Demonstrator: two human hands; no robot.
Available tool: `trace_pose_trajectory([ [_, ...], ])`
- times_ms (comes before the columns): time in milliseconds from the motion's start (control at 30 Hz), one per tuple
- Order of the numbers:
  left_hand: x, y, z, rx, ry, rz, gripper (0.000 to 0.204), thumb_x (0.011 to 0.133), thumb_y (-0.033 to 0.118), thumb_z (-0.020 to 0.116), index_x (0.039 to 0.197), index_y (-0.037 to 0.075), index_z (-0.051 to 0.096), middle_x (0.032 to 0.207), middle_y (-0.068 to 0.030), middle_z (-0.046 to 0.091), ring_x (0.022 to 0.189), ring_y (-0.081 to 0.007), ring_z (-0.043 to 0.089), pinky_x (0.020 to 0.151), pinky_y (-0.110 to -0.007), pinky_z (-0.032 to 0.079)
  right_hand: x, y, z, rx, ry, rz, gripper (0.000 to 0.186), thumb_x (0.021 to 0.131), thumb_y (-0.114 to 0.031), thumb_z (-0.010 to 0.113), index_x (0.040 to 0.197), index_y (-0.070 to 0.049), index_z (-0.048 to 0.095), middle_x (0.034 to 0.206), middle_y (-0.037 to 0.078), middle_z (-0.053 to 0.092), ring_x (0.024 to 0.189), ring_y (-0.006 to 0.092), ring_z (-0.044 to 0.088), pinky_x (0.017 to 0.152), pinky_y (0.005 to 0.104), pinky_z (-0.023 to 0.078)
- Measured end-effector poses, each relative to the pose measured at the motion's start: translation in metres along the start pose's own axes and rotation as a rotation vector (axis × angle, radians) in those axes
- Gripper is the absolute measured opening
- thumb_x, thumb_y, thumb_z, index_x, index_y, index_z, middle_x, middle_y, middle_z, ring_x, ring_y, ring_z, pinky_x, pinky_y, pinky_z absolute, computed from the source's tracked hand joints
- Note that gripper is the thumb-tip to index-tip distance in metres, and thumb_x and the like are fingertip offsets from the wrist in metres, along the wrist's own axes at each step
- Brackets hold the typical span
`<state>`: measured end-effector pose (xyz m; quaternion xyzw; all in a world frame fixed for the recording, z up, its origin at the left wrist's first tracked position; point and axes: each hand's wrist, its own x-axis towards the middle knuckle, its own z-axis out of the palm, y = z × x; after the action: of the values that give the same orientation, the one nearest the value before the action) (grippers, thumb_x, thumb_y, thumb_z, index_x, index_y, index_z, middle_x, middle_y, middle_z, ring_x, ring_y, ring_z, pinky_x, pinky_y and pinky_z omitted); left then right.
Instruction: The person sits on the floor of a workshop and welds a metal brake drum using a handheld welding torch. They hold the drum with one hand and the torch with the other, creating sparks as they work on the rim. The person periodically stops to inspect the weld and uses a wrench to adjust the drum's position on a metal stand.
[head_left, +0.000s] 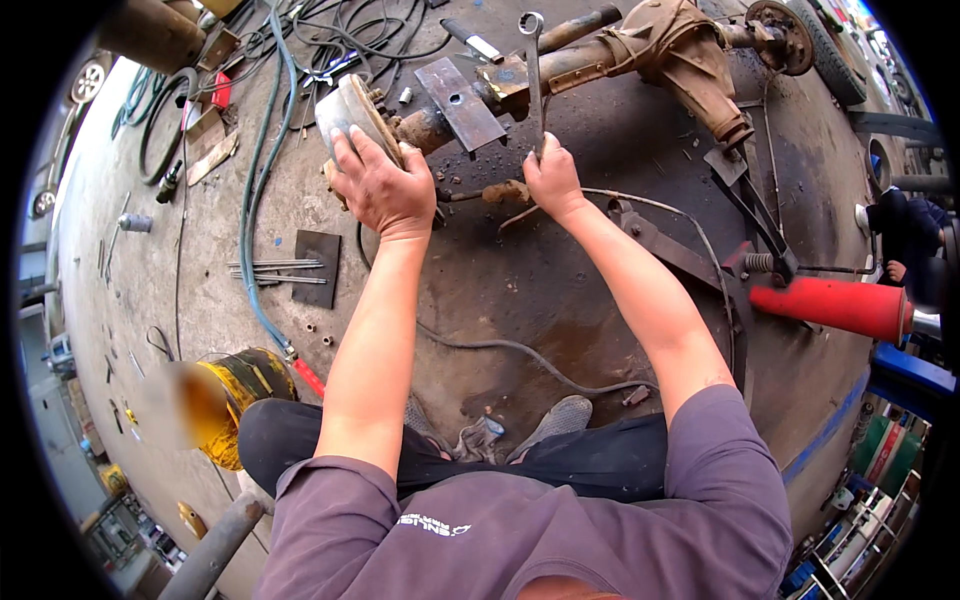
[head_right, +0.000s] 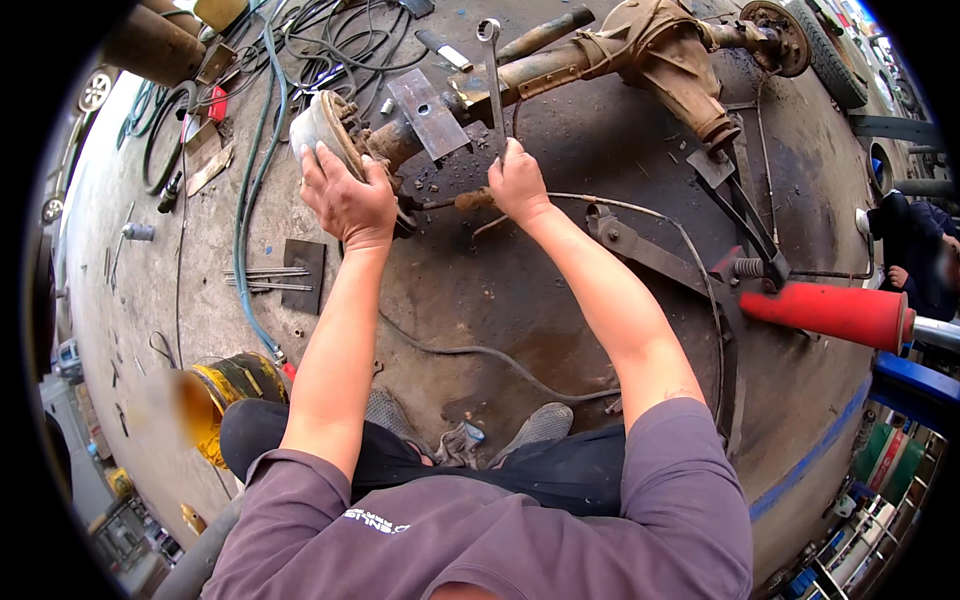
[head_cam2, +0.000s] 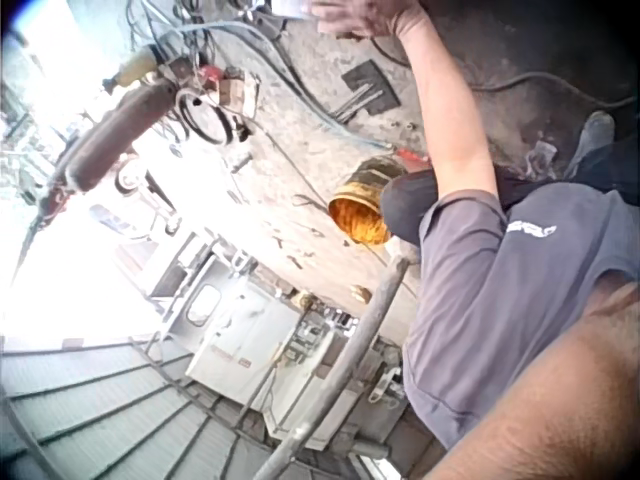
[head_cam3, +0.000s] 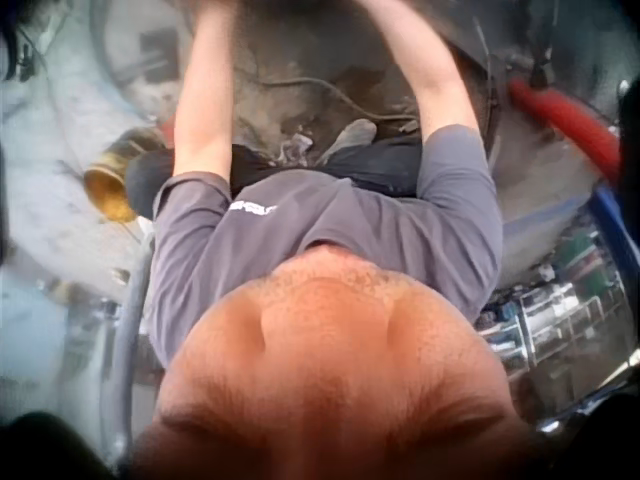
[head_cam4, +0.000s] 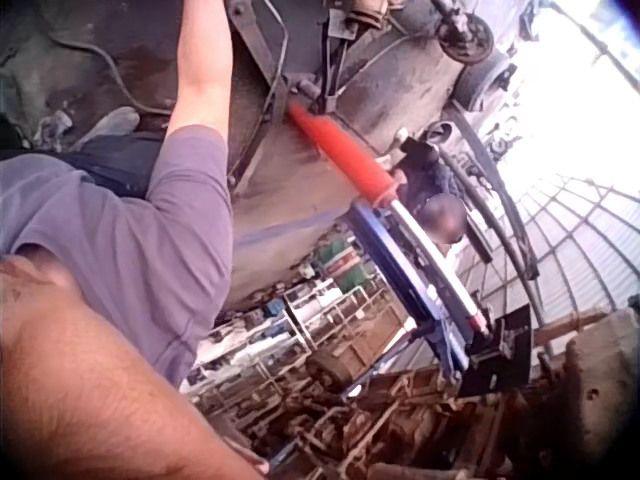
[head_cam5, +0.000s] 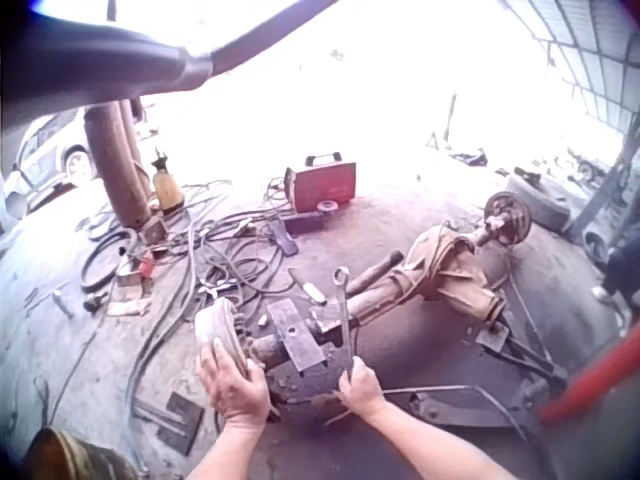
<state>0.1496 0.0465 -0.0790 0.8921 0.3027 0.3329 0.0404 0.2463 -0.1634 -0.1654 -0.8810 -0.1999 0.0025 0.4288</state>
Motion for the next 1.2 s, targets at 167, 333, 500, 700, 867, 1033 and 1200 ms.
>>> trace_pose_trajectory([
  [167,0.022,0.001,0.004,0.005,-0.070,-0.059,0.072,0.081,0.033,0.066,0.142,-0.002,0.051,0.151,-0.0210,0.045,0.127,-0.0459,0.048,0.108,-0.050,0.042,0.006,0.032,0.031,-0.131,-0.223,-0.077,0.018,0.088,-0.005,0.057,0.102,0.005,0.053,0.090,0.034,0.066,0.092,0.0507,0.066,0.082,0.0550,0.053],
  [333,0.050,0.004,0.014,0.070,-0.146,-0.076,0.075,0.079,0.036,0.063,0.143,0.000,0.051,0.153,-0.0180,0.045,0.128,-0.0435,0.050,0.103,-0.050,0.048,0.016,0.016,0.041,-0.013,-0.148,0.050,0.018,0.089,-0.006,0.056,0.103,0.006,0.053,0.094,0.034,0.067,0.093,0.0495,0.066,0.083,0.0546,0.054],
  [500,0.072,-0.002,0.018,0.119,-0.223,-0.125,0.074,0.077,0.040,0.067,0.141,0.003,0.053,0.151,-0.0168,0.048,0.128,-0.0428,0.052,0.105,-0.049,0.047,0.049,-0.003,0.028,0.004,-0.197,-0.045,0.016,0.089,-0.003,0.054,0.103,0.005,0.054,0.096,0.033,0.068,0.096,0.0476,0.067,0.085,0.0536,0.054],
  [700,0.072,0.006,0.020,0.090,-0.202,-0.083,0.074,0.079,0.042,0.064,0.140,0.000,0.054,0.147,-0.0199,0.051,0.132,-0.0386,0.052,0.110,-0.047,0.042,0.059,0.018,0.035,-0.020,-0.257,-0.059,0.015,0.087,0.000,0.054,0.101,0.004,0.056,0.093,0.030,0.069,0.096,0.0457,0.068,0.083,0.0515,0.056],
  [867,0.079,-0.007,0.029,0.070,-0.187,-0.015,0.075,0.078,0.041,0.064,0.137,-0.003,0.055,0.144,-0.0230,0.052,0.130,-0.0400,0.053,0.110,-0.046,0.041,0.045,0.010,0.038,0.066,-0.190,0.036,0.013,0.088,-0.001,0.053,0.100,0.003,0.057,0.095,0.030,0.070,0.096,0.0469,0.069,0.085,0.0526,0.055],
  [1033,0.083,-0.023,0.027,0.092,-0.219,-0.053,0.077,0.077,0.041,0.065,0.137,-0.007,0.055,0.144,-0.0250,0.052,0.131,-0.0400,0.052,0.112,-0.045,0.040,0.047,-0.014,0.012,0.112,-0.432,0.105,0.016,0.088,-0.001,0.053,0.103,0.005,0.054,0.093,0.031,0.069,0.091,0.0474,0.069,0.082,0.0528,0.056],
  [1200,0.093,-0.010,0.034,0.071,-0.241,-0.036,0.079,0.077,0.043,0.066,0.138,-0.006,0.055,0.144,-0.0245,0.052,0.132,-0.0393,0.052,0.111,-0.045,0.041,0.046,0.012,0.044,0.071,-0.216,0.013,0.014,0.088,-0.002,0.053,0.100,0.004,0.056,0.093,0.030,0.070,0.093,0.0457,0.070,0.082,0.0516,0.056],
])
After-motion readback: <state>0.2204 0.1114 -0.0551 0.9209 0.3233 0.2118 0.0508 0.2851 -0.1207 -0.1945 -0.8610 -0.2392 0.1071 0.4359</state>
